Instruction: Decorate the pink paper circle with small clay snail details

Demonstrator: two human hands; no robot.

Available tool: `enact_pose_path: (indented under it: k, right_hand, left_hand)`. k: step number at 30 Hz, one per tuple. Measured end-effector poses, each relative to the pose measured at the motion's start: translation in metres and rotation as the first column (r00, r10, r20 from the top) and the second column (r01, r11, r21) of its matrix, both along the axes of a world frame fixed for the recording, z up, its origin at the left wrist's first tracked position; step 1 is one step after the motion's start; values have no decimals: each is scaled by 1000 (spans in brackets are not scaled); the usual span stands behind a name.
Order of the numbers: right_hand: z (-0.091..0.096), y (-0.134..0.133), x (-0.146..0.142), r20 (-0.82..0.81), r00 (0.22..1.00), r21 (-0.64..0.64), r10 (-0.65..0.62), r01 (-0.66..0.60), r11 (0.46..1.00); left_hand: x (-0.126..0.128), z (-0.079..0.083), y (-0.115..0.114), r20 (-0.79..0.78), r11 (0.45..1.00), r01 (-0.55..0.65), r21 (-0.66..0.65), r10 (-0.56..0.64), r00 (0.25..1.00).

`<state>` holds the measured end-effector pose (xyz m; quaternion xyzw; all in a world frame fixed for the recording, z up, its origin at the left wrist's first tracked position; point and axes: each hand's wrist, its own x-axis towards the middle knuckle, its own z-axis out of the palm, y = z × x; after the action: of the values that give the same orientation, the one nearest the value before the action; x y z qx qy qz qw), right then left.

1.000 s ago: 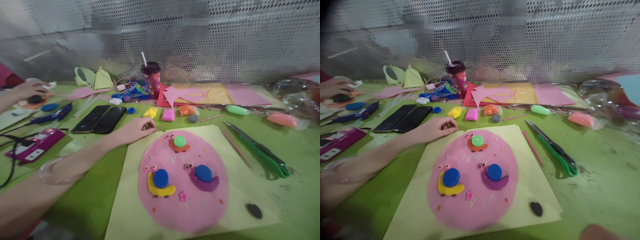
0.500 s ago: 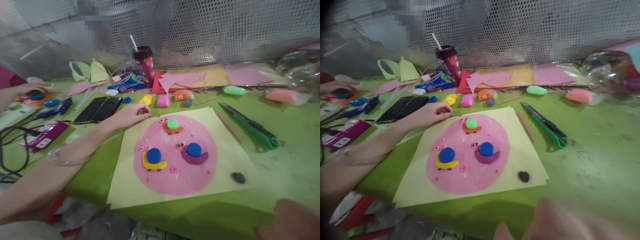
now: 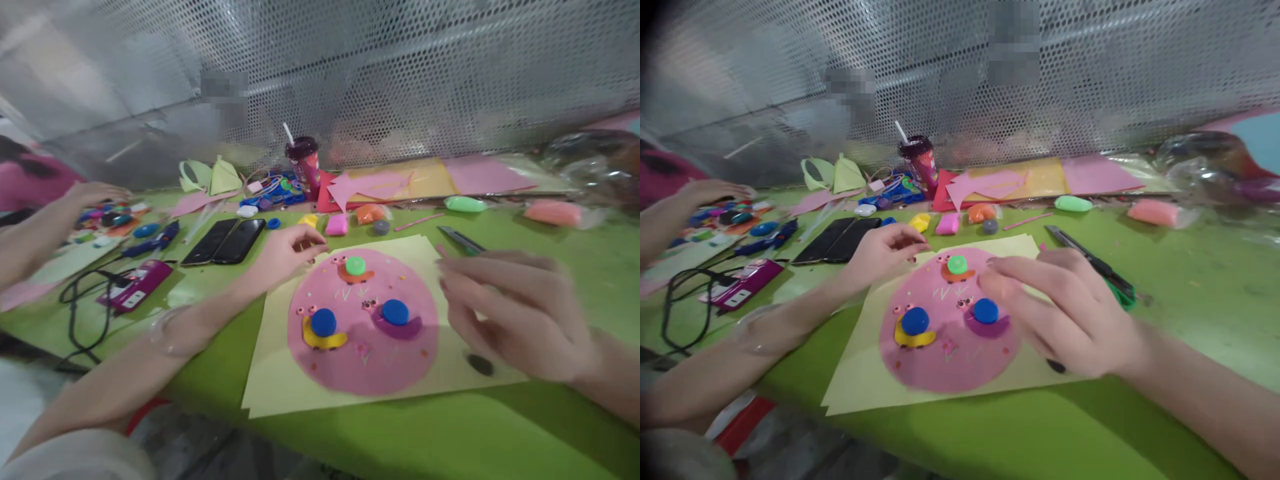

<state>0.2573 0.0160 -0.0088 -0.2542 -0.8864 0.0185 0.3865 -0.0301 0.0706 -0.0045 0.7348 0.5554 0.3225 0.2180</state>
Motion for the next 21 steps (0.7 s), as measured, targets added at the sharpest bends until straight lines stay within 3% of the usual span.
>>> enact_pose_path:
  k: [2,4,6,9,15,21]
  right_hand:
    - [8,10,-3,25,999,194,-30,24,981]
    - [10,7,-9,5,999,274,-40,37,961]
    - [9,-3,-17,-26,999,206,-37,41,978]
    - [8,-15,-27,-57,998,59,19,-16,998]
    - [11,-15,-29,-99,993,2,70,-70,998]
    - [9,-17,-32,-63,982,-63,176,-180,982]
  left_hand:
    - [13,6,-22,58,999,48,-1,-48,997]
    - [23,10,-44,212,981,174,-81,-154,965]
    - [31,13,-60,347,938,304,-170,-232,909]
    - [39,11,-68,507,862,420,-285,-236,829]
    - [47,5,-67,697,774,507,-380,-121,707]
    - [49,3,-71,733,738,546,-397,-102,672]
